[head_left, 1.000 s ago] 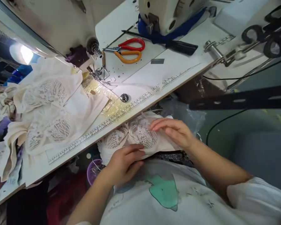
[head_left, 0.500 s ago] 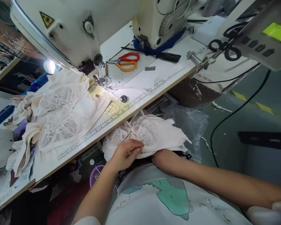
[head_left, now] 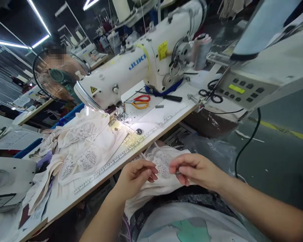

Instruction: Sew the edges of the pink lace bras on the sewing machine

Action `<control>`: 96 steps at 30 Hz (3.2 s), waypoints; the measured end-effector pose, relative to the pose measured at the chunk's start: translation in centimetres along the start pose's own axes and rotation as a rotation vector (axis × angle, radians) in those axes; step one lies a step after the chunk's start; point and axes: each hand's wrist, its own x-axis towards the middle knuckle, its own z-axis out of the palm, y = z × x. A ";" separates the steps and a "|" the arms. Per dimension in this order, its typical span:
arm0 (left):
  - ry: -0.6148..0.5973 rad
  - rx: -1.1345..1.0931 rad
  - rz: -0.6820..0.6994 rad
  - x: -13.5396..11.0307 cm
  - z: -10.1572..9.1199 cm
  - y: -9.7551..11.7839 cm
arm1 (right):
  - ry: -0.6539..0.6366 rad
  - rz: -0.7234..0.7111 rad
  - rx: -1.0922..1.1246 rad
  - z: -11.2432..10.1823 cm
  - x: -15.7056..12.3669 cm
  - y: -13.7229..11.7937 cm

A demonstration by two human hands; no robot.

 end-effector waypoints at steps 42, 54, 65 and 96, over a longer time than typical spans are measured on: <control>0.617 1.351 0.448 27.7 -13.3 21.5 | 0.712 -0.855 -0.903 -3.2 26.7 -29.1; 0.447 1.490 0.286 27.2 -12.8 24.0 | 0.671 -0.934 -0.741 -2.5 24.3 -29.0; 0.154 1.594 0.214 27.9 -12.6 26.5 | 0.675 -0.885 -0.836 -2.5 22.8 -29.0; 0.483 1.438 0.919 21.9 -14.4 21.1 | 0.226 -0.411 -1.024 -0.4 21.2 -29.0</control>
